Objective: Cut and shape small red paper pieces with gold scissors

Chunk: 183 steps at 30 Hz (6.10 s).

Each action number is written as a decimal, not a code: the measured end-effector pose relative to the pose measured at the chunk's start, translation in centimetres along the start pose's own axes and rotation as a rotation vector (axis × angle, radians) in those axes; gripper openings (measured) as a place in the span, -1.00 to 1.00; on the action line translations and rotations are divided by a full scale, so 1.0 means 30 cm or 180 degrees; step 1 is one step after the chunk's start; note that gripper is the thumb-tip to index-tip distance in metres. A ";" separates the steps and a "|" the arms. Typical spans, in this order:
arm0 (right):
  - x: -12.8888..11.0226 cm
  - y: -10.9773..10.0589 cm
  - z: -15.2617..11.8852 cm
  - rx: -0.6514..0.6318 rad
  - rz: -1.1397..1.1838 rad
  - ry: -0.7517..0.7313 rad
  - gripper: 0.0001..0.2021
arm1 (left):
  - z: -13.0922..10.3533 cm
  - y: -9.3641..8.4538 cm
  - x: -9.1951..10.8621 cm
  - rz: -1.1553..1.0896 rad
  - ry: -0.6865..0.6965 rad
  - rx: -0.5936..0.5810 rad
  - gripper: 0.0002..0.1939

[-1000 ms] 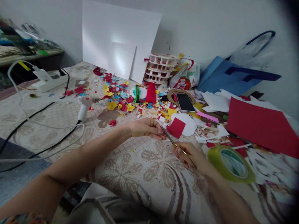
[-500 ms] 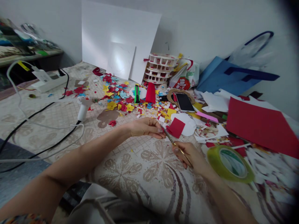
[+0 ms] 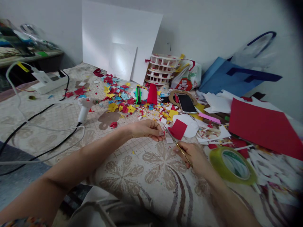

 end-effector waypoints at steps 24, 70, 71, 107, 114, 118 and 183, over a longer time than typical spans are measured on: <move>0.047 0.072 -0.004 -0.0466 0.1705 0.0582 -0.52 | 0.016 -0.031 -0.022 -0.0545 -0.0120 0.0530 -0.78; 0.100 0.085 -0.011 -0.0623 0.0932 0.0291 -0.66 | 0.018 -0.060 -0.034 -0.1021 -0.0087 0.0966 -0.90; 0.100 0.082 -0.010 -0.0601 0.0904 0.0275 -0.66 | 0.018 -0.060 -0.034 -0.1016 -0.0084 0.0973 -0.90; 0.032 0.068 0.008 -0.0006 0.0376 -0.0204 -0.64 | 0.003 -0.122 0.026 -0.0871 0.0291 0.1426 -0.90; 0.072 0.101 -0.001 -0.0239 0.1117 0.0107 -0.68 | 0.014 -0.085 0.002 -0.1398 0.0170 0.1083 -0.89; 0.068 0.090 0.001 -0.0149 0.1026 0.0113 -0.67 | 0.020 -0.089 -0.009 -0.1545 0.0080 0.1170 -0.90; 0.071 0.089 -0.006 -0.0355 0.1263 0.0347 -0.52 | -0.002 -0.080 0.034 -0.1092 0.0313 0.1255 -0.98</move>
Point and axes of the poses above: each hand's wrist, its own z-axis towards the middle knuckle, its own y-axis out of the palm, x = y × z, the point moved 9 cm from there along z, towards the middle knuckle, and after that the axes turned 9 degrees about x, right-handed, at the moved point
